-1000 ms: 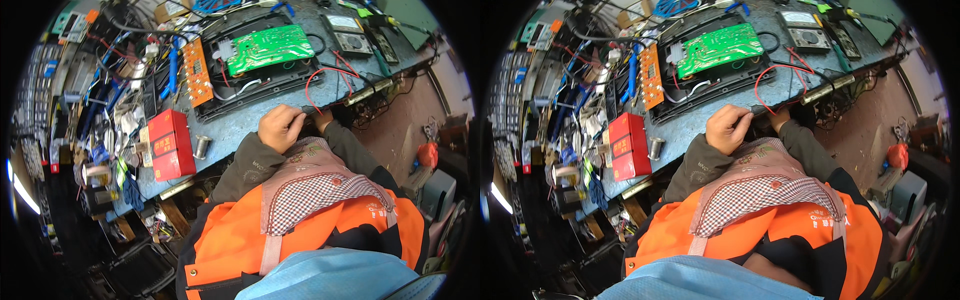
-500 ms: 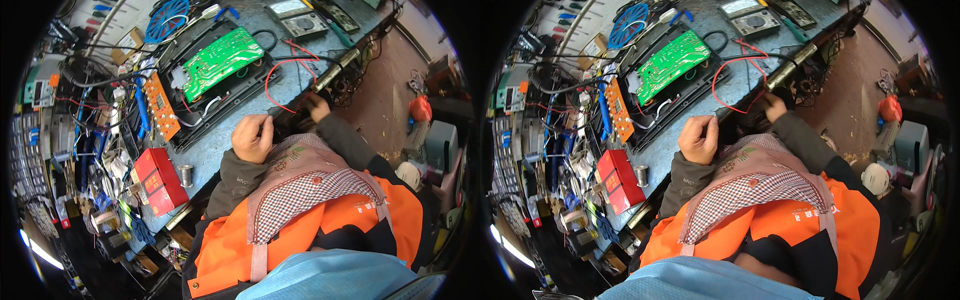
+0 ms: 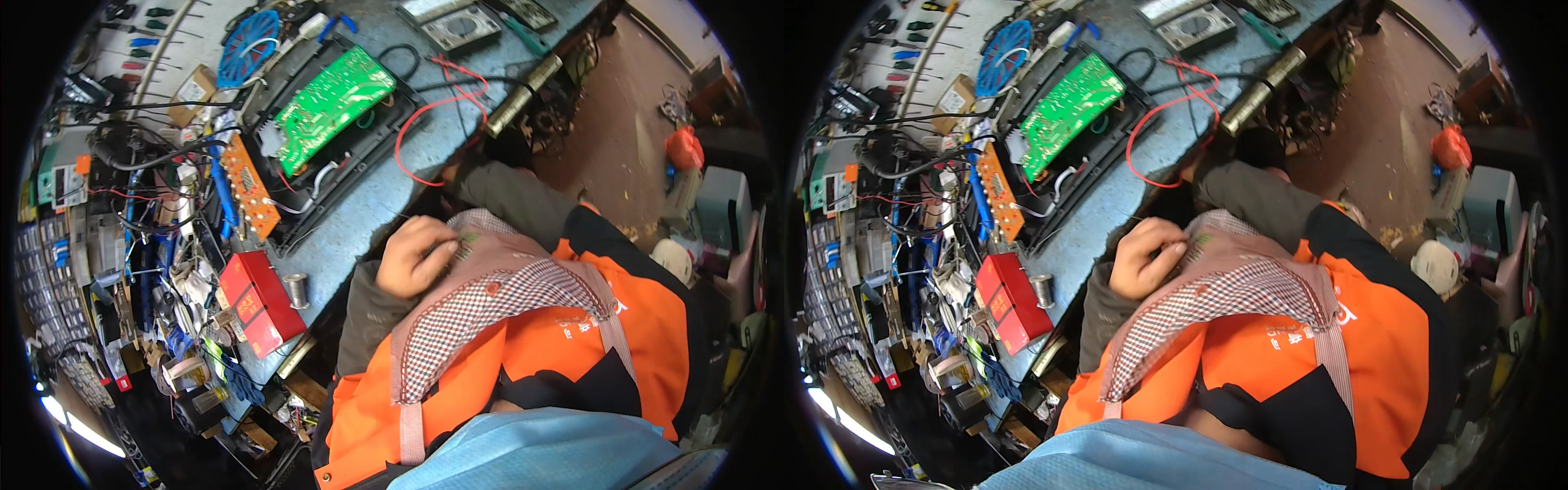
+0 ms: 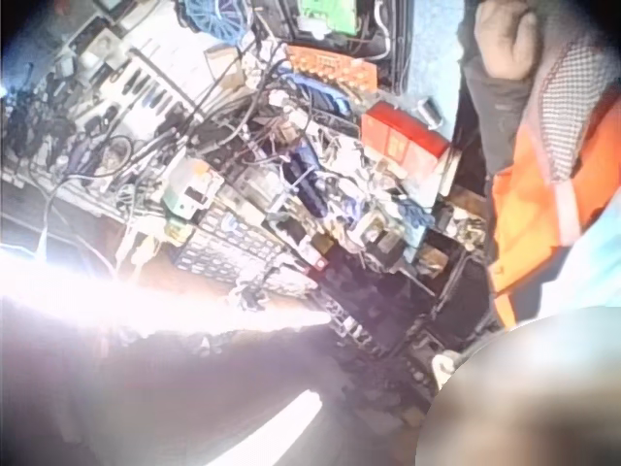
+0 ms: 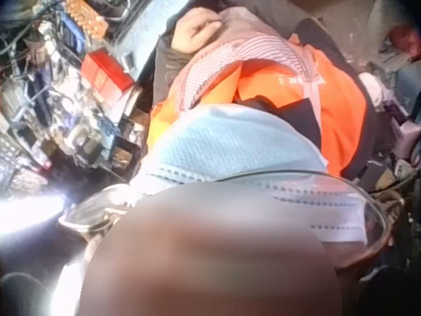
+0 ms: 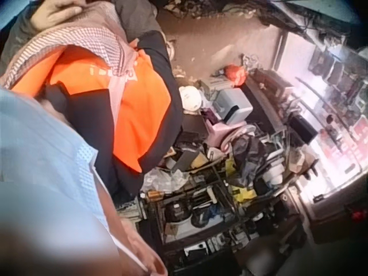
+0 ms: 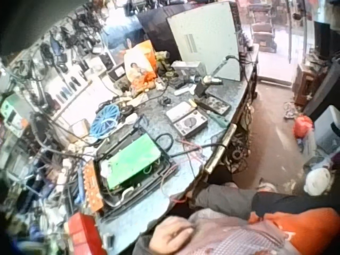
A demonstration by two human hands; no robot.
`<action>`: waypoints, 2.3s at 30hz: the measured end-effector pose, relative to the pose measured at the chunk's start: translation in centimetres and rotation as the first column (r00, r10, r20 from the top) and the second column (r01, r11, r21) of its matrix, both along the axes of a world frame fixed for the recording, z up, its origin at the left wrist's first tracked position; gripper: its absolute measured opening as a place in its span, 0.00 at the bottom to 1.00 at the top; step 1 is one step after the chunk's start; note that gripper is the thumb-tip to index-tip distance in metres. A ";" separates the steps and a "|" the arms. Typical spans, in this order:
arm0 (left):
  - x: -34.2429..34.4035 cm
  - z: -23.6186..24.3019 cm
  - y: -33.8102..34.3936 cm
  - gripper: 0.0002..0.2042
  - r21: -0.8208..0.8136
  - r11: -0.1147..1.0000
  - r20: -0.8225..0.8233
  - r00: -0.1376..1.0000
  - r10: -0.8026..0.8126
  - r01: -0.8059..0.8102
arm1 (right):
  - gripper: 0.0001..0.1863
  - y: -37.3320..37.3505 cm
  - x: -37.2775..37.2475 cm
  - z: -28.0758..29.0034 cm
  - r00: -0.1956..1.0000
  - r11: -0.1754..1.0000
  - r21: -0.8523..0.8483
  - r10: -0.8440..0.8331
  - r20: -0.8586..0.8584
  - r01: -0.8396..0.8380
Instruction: The person works on a circuit board, using pliers to remove a component and then using a multimeter to test connections. They flip the board over and continue testing with the multimeter probes.
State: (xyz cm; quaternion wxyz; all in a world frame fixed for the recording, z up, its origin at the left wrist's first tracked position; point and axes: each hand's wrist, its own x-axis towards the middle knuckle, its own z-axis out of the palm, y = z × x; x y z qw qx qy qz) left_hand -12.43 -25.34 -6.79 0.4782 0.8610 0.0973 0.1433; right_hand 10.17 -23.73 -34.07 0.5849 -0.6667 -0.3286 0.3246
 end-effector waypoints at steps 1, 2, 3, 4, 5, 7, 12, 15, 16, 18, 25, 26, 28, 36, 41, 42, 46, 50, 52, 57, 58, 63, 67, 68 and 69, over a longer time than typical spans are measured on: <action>0.4 -1.7 -0.2 0.10 0.021 1.000 -0.061 0.998 -0.015 0.016 | 0.24 -0.1 0.2 0.2 1.000 1.000 -0.003 0.014 0.020 -0.013; 0.6 -4.0 -0.2 0.13 0.042 0.998 -0.108 0.994 -0.033 0.038 | 0.24 -0.2 0.7 0.3 0.999 1.000 -0.013 0.024 0.049 -0.023; 0.9 -5.3 0.0 0.19 -0.047 0.995 -0.108 0.990 -0.088 0.083 | 0.25 -0.4 0.9 0.4 0.997 0.999 -0.025 0.030 0.071 -0.028; 1.2 -6.1 0.3 0.21 -0.128 0.988 -0.139 0.985 -0.100 0.082 | 0.26 -0.4 1.2 0.7 0.995 0.999 -0.033 0.041 0.094 -0.038; 1.7 -6.9 0.6 0.22 -0.210 0.974 -0.170 0.978 -0.117 0.080 | 0.27 -0.3 1.3 0.9 0.992 0.998 -0.040 0.050 0.119 -0.045; 2.5 -10.9 1.3 0.27 -0.279 0.959 -0.242 0.962 -0.126 0.056 | 0.29 -0.3 1.7 1.3 0.980 0.995 -0.064 0.083 0.181 -0.072; 5.2 -29.2 5.4 0.29 -0.345 0.929 -0.330 0.944 0.015 -0.136 | 0.33 -0.6 2.1 3.1 0.902 0.977 -0.139 0.203 0.380 -0.161; 7.2 -35.9 6.4 0.33 -0.362 0.870 -0.132 0.942 0.308 -0.335 | 0.36 -0.7 2.2 4.4 0.779 0.954 -0.209 0.296 0.553 -0.213; 6.8 -36.7 6.6 0.34 -0.359 0.850 -0.089 0.920 0.381 -0.387 | 0.37 -0.5 1.8 4.9 0.719 0.942 -0.233 0.335 0.609 -0.242; 7.4 -33.5 5.4 0.37 -0.337 0.832 -0.075 0.894 0.442 -0.440 | 0.39 -0.8 2.9 3.8 0.594 0.920 -0.315 0.392 0.702 -0.234; -1.2 -21.2 1.3 0.45 0.167 0.869 -0.072 0.874 0.481 -0.465 | 0.45 0.3 1.2 4.8 0.230 0.811 -0.528 0.581 0.781 -0.253; -2.6 -20.1 0.9 0.41 0.071 0.840 -0.222 0.812 0.539 -0.538 | 0.46 0.6 0.8 4.8 0.257 0.797 -0.531 0.598 0.759 -0.286; -3.8 -18.9 0.2 0.36 0.380 0.704 -0.052 0.746 0.664 -0.600 | 0.49 1.3 0.3 4.0 0.487 0.784 -0.475 0.620 0.615 -0.399; -3.9 -17.9 -0.8 0.31 0.389 0.670 0.022 0.733 0.680 -0.633 | 0.37 -0.6 -3.1 8.1 0.727 0.985 0.096 -0.037 -0.685 0.141; -3.9 -17.8 -0.4 0.30 0.371 0.697 0.013 0.754 0.657 -0.614 | 0.37 -3.9 -0.8 8.0 0.835 0.992 -0.056 -0.128 -0.535 0.116; -3.8 -17.4 -0.2 0.30 0.369 0.700 0.019 0.758 0.652 -0.611 | 0.36 -4.8 -0.1 8.9 0.851 0.981 -0.126 -0.190 -0.490 0.146; -4.1 -16.8 -0.6 0.30 0.427 0.690 0.041 0.774 0.631 -0.585 | 0.41 -8.4 0.2 12.5 0.704 0.967 0.175 -0.007 -0.710 0.186; -2.1 -16.6 -0.1 0.27 0.426 0.700 -0.015 0.770 0.638 -0.573 | 0.44 -7.0 2.3 8.6 0.865 0.959 0.229 -0.032 -0.501 0.168; -2.2 -17.4 0.4 0.26 0.448 0.691 -0.038 0.760 0.649 -0.567 | 0.51 -9.9 2.4 11.1 0.831 0.959 0.196 -0.064 -0.552 0.205; -0.9 -19.3 1.1 0.12 -0.104 0.893 -0.165 0.893 0.419 -0.439 | 0.53 -19.8 10.9 8.1 0.853 0.983 0.149 -0.018 -0.522 0.112; 0.6 -20.7 1.0 0.14 -0.208 0.864 -0.180 0.886 0.427 -0.458 | 0.53 -21.2 12.2 8.7 0.872 0.993 0.094 -0.014 -0.489 0.069; 5.5 -31.4 4.2 0.27 -0.511 0.634 -0.415 0.813 0.409 -0.580 | 0.54 -23.3 12.9 4.9 0.941 0.996 0.081 -0.013 -0.338 0.043; 11.3 -26.3 3.3 0.34 -0.825 0.150 -0.500 0.827 0.259 -0.546 | 0.47 -26.8 12.0 5.6 0.972 0.993 0.060 -0.112 0.206 0.102; 10.7 -28.9 4.3 0.31 -0.866 0.097 -0.453 0.851 0.266 -0.491 | 0.44 -27.4 11.3 6.3 0.906 0.992 0.083 -0.119 0.407 0.093; 11.5 -28.0 4.3 0.29 -0.703 0.298 -0.605 0.763 0.227 -0.646 | 0.36 -28.5 10.3 8.5 0.886 0.986 0.156 -0.129 0.445 0.065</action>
